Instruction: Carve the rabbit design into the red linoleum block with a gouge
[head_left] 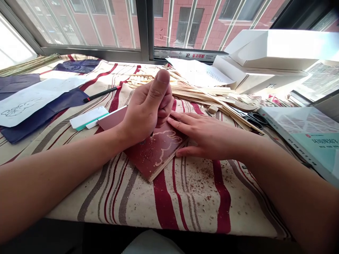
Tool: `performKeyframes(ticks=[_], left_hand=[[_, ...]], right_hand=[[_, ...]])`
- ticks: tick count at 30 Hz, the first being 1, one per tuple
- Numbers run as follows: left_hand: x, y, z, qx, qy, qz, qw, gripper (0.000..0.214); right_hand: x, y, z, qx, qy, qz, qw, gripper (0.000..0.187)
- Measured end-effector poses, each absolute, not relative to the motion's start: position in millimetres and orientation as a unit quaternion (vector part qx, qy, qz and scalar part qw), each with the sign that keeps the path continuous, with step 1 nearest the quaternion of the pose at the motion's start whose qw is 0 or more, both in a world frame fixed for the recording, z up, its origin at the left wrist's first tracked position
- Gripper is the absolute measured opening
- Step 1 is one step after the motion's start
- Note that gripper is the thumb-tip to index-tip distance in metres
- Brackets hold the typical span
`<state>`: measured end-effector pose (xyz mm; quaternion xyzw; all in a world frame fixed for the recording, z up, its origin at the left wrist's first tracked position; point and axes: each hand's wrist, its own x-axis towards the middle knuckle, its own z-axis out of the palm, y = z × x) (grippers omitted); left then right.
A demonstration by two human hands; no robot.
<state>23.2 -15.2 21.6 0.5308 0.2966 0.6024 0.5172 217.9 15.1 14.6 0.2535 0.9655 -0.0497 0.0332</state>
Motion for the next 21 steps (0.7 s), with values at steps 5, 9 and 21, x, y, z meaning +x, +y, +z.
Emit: performKeyframes(ticks=[5,9,21], left_hand=[[24.5,-15.5,21.3,0.529,0.308,0.597,0.518,0.065],[24.5,-14.9,21.0,0.536,0.302,0.595,0.518,0.066],[16.6,3.4,24.3,0.437,0.331,0.564,0.618,0.068]], right_hand=[[218.2,15.3,14.7,0.249,0.967,-0.047,0.039,0.099],[216.4,14.4,16.0,0.261,0.963,-0.053,0.053,0.101],[212.3,11.6,18.1,0.271,0.96,-0.047,0.059,0.102]])
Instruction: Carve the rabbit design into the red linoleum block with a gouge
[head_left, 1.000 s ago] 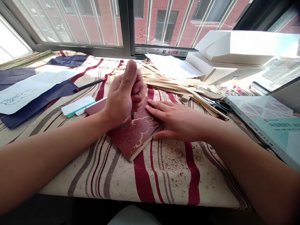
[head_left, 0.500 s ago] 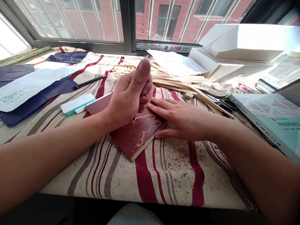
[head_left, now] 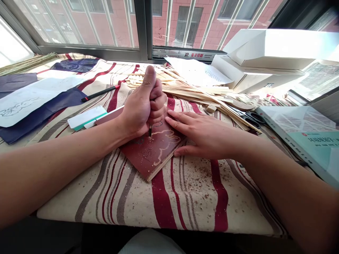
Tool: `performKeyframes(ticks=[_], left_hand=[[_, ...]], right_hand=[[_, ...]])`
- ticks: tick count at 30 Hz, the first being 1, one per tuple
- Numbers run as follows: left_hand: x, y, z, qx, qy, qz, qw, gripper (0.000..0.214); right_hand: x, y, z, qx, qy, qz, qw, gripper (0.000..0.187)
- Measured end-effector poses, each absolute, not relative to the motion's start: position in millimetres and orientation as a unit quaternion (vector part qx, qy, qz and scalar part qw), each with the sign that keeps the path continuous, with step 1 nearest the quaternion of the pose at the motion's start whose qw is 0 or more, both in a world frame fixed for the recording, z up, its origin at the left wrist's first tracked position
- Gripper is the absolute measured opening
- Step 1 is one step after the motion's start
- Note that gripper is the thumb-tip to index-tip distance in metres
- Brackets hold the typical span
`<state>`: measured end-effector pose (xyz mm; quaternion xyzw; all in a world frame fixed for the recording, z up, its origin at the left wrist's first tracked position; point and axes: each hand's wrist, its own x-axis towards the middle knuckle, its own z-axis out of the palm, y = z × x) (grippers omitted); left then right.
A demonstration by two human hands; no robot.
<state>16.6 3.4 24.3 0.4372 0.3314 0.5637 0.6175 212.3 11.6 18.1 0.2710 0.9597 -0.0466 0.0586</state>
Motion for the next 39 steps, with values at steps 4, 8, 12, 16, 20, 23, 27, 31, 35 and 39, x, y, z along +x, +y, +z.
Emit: performKeyframes(ticks=[4,8,12,16,20,23,27,31,35,39], left_hand=[[23.4,-3.3,19.6,0.464,0.345,0.602,0.55,0.065],[32.0,-12.5,15.6,0.472,0.348,0.663,0.465,0.063],[28.2,-12.3,18.9,0.512,0.32,0.617,0.505,0.067],[18.4,-3.7,24.2,0.514,0.313,0.529,0.598,0.071],[17.8,-2.9,23.1,0.485,0.324,0.547,0.6,0.07],[24.3,-10.0,20.7,0.482,0.324,0.596,0.555,0.066],[32.7,-17.7,20.6,0.444,0.33,0.654,0.516,0.068],[34.1,-16.3,22.8,0.411,0.366,0.662,0.508,0.066],[28.3,-8.7,22.8,0.374,0.393,0.647,0.535,0.065],[21.4,-0.7,22.9,0.412,0.349,0.563,0.626,0.068]], right_hand=[[212.5,11.4,17.4,0.274,0.958,-0.035,0.07,0.102],[211.9,10.8,18.6,0.274,0.958,-0.039,0.067,0.102],[212.4,11.0,18.9,0.274,0.959,-0.049,0.054,0.101],[214.0,12.2,17.7,0.266,0.962,-0.052,0.043,0.099],[214.4,12.7,17.2,0.262,0.962,-0.058,0.054,0.103],[213.7,12.4,18.2,0.265,0.961,-0.058,0.058,0.103],[213.4,12.8,18.3,0.266,0.96,-0.063,0.061,0.102],[213.9,14.1,16.0,0.258,0.962,-0.065,0.053,0.103],[214.4,14.4,14.6,0.258,0.963,-0.063,0.05,0.103],[217.0,14.7,12.8,0.246,0.967,-0.047,0.036,0.1]])
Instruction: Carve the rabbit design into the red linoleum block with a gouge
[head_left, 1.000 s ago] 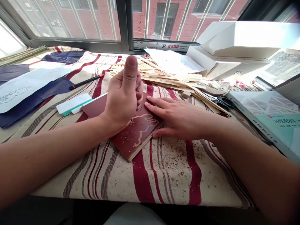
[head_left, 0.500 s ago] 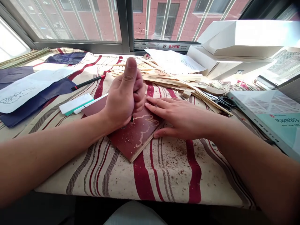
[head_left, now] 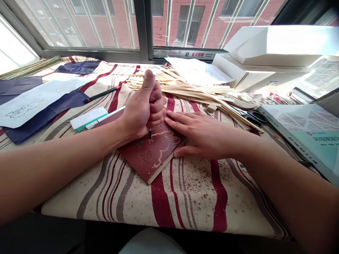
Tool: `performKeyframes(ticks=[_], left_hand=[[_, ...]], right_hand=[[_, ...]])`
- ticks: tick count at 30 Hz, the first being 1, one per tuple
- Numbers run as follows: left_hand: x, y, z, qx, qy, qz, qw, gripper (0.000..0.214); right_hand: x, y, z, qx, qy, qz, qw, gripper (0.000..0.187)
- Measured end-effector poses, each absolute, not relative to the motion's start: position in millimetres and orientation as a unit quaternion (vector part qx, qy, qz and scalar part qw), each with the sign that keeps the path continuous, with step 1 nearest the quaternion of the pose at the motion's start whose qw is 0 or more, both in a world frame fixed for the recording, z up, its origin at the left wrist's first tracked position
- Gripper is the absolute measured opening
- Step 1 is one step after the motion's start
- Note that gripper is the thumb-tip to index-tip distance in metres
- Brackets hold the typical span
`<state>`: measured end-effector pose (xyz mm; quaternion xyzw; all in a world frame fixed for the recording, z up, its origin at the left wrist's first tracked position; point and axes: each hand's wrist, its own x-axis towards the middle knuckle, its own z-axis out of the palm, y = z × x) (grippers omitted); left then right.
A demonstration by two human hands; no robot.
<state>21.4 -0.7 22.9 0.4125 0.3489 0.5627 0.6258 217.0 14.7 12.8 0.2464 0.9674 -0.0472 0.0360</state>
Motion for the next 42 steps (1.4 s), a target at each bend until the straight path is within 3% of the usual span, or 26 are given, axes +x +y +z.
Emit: performKeyframes(ticks=[6,11,18,26,42], left_hand=[[15.3,5.3,24.1,0.498,0.273,0.431,0.701,0.07],[17.1,-2.1,20.6,0.509,0.282,0.516,0.629,0.065],[33.8,-25.2,18.7,0.569,0.305,0.59,0.485,0.062],[13.3,-20.0,30.5,0.54,0.282,0.572,0.549,0.067],[13.5,-6.2,18.3,0.563,0.263,0.585,0.522,0.063]], right_hand=[[218.8,14.3,12.6,0.24,0.97,-0.043,0.019,0.088],[217.2,14.8,14.2,0.249,0.966,-0.061,0.032,0.099],[220.4,14.8,14.7,0.232,0.97,-0.066,0.014,0.082],[217.1,16.3,11.7,0.244,0.968,-0.051,0.026,0.1],[217.1,22.3,9.8,0.302,0.953,0.005,0.034,0.098]])
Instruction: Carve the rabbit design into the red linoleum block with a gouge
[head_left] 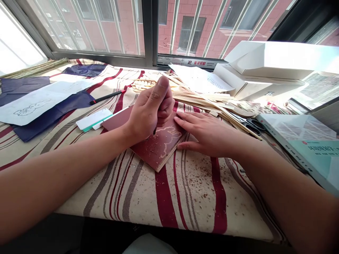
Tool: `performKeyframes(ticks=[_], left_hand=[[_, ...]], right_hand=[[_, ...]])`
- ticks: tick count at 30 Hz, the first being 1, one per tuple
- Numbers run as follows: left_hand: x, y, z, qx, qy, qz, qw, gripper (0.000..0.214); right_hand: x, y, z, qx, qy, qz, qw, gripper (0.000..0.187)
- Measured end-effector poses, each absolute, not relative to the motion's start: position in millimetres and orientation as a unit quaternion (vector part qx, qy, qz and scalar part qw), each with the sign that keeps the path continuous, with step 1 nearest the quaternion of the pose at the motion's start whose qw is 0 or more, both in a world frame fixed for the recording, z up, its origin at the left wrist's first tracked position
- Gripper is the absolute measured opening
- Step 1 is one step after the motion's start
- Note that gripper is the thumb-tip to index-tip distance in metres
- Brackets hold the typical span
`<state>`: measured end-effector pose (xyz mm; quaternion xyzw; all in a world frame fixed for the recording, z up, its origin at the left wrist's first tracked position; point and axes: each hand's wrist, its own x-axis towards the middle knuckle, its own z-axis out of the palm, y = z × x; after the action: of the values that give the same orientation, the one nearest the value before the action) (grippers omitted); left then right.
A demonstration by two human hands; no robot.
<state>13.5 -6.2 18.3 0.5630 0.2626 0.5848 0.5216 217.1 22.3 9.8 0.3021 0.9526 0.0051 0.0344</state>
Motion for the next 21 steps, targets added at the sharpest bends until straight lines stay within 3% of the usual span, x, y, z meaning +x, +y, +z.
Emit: performKeyframes(ticks=[7,17,21], left_hand=[[17.9,-6.1,19.1,0.553,0.267,0.602,0.511,0.063],[11.9,11.6,19.5,0.526,0.286,0.534,0.597,0.064],[15.8,9.2,19.5,0.472,0.311,0.586,0.58,0.063]], right_hand=[[219.2,18.7,10.7,0.237,0.971,0.0,-0.017,0.08],[212.4,15.3,7.8,0.248,0.969,-0.013,-0.017,0.087],[212.6,15.1,6.5,0.253,0.967,-0.007,-0.011,0.089]])
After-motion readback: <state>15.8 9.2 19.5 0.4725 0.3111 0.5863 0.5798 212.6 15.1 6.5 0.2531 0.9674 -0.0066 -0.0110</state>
